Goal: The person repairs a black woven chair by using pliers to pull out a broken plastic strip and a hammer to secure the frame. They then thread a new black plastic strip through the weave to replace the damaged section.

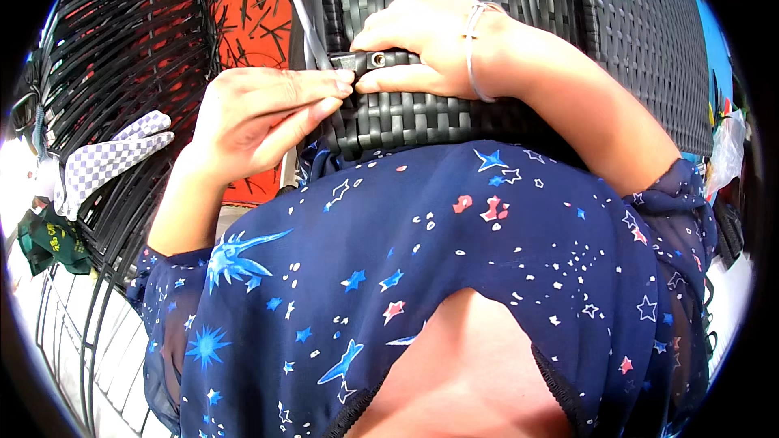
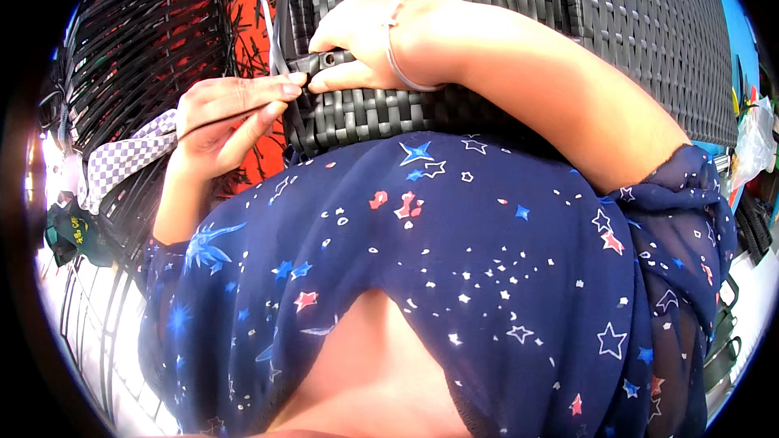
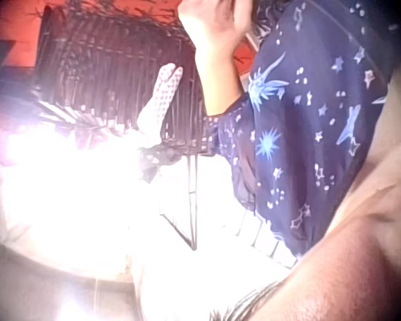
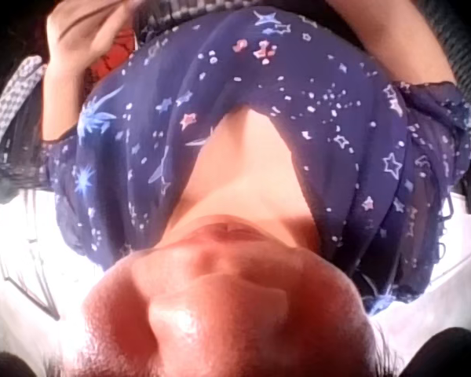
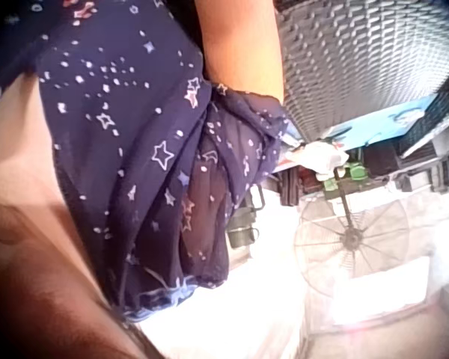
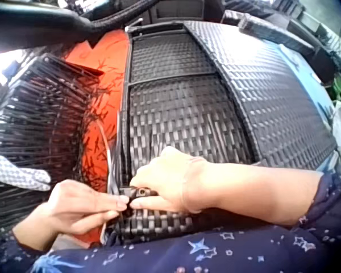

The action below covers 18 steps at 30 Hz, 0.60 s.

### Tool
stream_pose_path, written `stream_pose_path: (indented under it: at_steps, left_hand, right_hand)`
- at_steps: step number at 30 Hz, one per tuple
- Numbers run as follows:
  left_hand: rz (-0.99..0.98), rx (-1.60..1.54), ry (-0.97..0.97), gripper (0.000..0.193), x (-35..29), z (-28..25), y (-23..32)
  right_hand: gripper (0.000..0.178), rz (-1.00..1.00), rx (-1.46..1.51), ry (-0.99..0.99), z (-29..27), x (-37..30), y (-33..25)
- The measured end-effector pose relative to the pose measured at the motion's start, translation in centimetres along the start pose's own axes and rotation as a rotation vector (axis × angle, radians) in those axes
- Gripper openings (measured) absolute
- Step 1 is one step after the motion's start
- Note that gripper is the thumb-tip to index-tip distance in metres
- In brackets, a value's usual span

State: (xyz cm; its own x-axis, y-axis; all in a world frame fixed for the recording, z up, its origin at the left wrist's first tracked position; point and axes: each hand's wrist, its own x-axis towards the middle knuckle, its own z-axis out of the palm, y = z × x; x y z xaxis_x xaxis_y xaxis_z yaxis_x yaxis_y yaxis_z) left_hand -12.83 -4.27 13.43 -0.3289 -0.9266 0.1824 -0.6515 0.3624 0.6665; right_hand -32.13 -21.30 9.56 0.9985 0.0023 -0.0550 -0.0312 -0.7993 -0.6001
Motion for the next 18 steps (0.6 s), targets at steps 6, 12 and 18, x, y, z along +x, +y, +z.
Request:
stream_pose_path:
  at_steps: [6, 12, 18]
  left_hand:
    - [0.007, 0.106, -0.142, 0.021, 0.9, -1.7, 0.5]
    - [-0.229, 0.127, 0.004, 0.025, 3.5, -1.1, -2.7]
    - [-0.476, -0.096, -0.007, 0.034, 4.2, 1.1, -4.4]
  right_hand:
    - [0.056, -0.057, 0.008, 0.009, 0.0, 0.4, -0.1]
    - [0.046, -0.028, -0.110, -0.064, -0.6, 0.6, -0.8]
    - [0.047, -0.058, -0.198, -0.106, -1.0, 0.9, -1.2]
